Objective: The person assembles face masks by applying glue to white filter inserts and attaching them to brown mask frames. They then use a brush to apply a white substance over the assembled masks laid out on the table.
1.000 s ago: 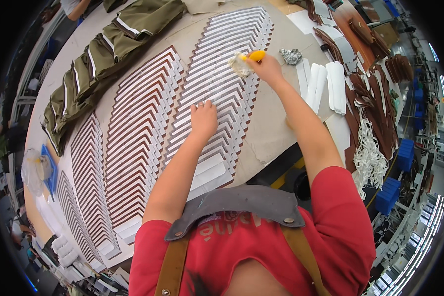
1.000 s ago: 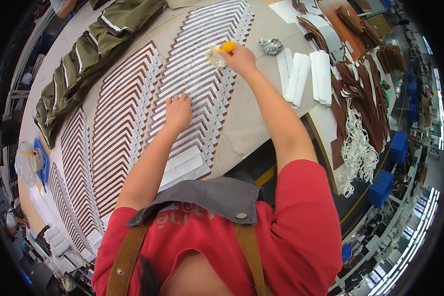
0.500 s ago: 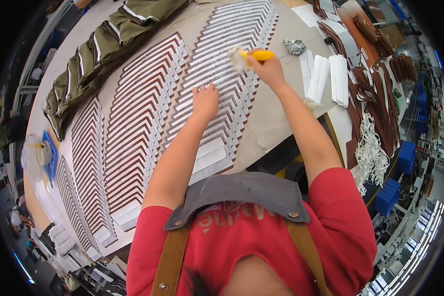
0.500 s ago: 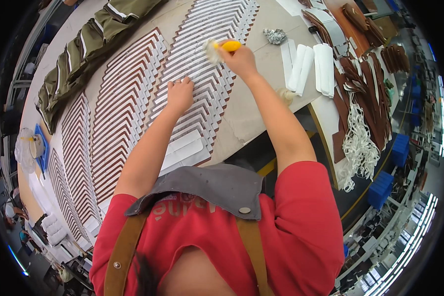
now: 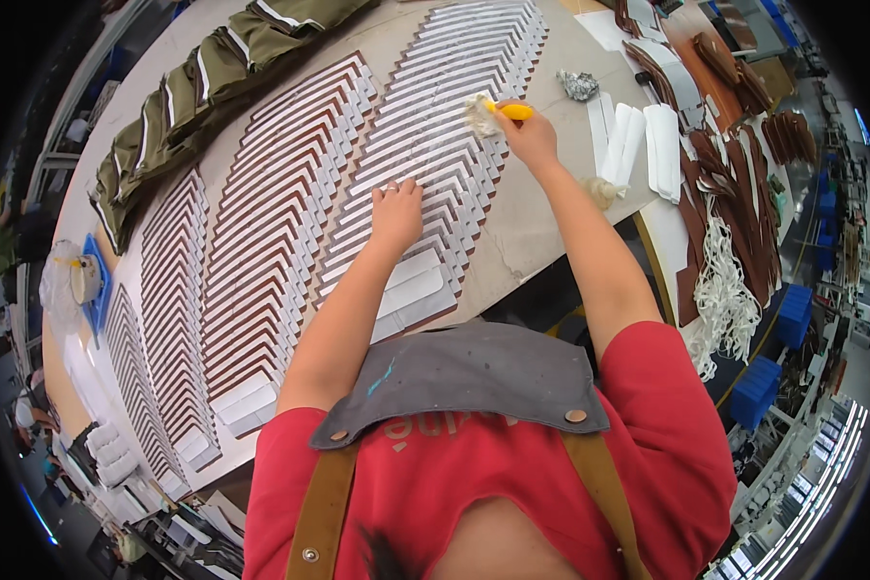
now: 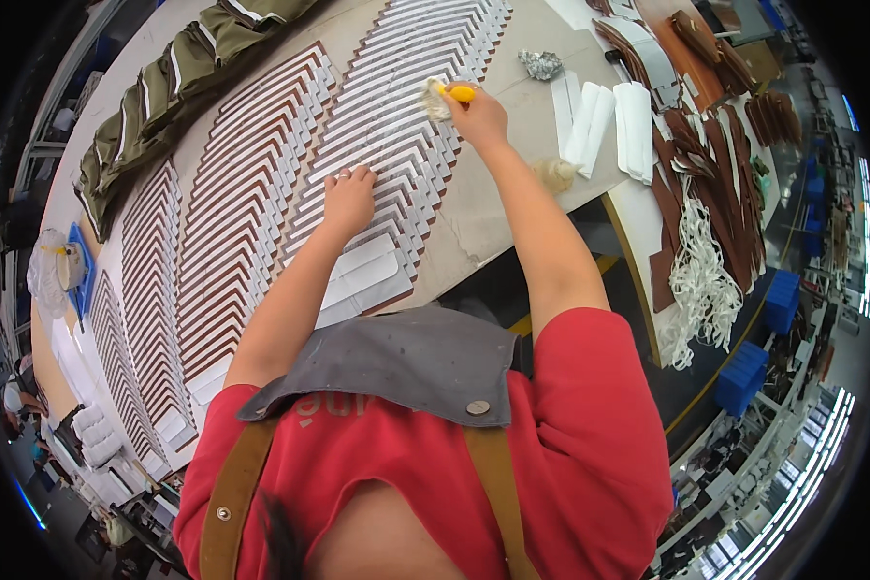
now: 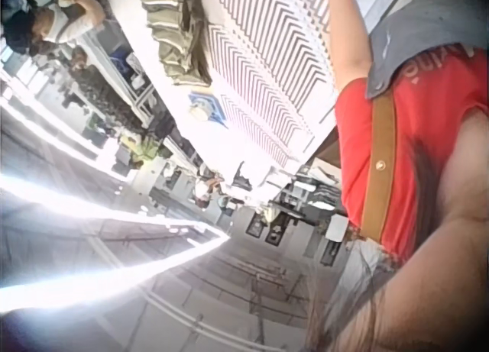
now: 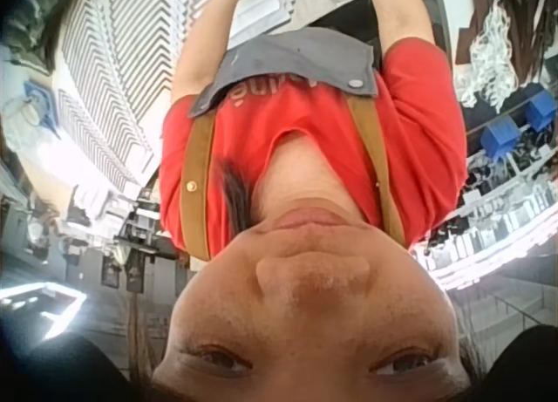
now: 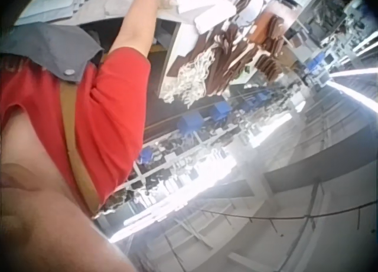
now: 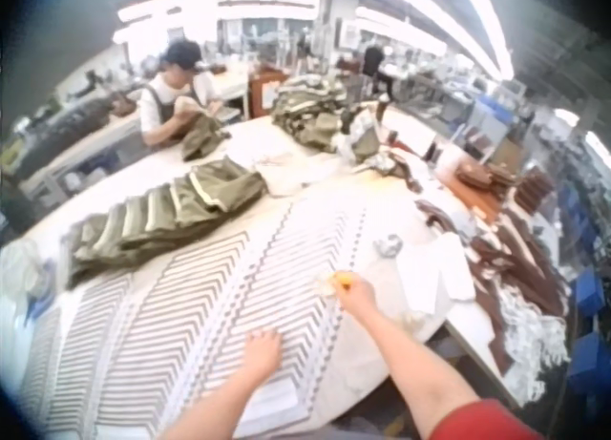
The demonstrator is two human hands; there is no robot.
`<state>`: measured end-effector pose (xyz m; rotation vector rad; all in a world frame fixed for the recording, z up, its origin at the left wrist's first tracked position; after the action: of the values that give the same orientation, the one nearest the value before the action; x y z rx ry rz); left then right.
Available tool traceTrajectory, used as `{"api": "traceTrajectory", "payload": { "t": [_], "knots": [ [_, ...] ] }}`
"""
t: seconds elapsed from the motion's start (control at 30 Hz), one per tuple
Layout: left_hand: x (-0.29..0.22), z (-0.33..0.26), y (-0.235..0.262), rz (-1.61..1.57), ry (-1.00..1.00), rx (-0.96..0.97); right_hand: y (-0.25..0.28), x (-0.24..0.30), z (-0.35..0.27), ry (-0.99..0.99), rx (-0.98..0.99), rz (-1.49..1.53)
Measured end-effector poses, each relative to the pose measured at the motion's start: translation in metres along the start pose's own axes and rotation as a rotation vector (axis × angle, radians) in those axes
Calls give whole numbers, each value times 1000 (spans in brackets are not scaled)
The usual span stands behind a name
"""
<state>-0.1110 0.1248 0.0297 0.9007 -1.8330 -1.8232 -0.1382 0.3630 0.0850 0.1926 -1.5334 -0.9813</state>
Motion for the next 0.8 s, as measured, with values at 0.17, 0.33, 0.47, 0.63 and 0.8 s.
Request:
{"api": "traceTrajectory", "payload": {
  "t": [0.17,0.33,0.47,0.63,0.8],
  "knots": [
    [4,-10,8,-166,44,-118,13,2,1,-44,-63,312],
    [3,-61,18,-340,47,-173,15,13,-32,-84,141,399],
    [-15,-118,3,-416,-37,-45,-5,31,-78,59,349,311],
    [-30,-147,-11,-339,-72,-101,-6,35,-75,48,153,46],
    [-32,-153,-12,-352,-13,-141,-11,48,-105,89,346,272]
  ]
}}
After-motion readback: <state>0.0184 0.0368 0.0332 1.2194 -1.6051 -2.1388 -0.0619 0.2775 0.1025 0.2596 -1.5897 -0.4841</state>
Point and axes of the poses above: each hand's wrist, its own z-axis towards the middle knuckle, its own y-axis out of the back of the hand, x = y × z, the point moved 5 cm from there along z, towards the middle knuckle, and after that the axes turned 7 degrees about -y, right-handed, at the moved point
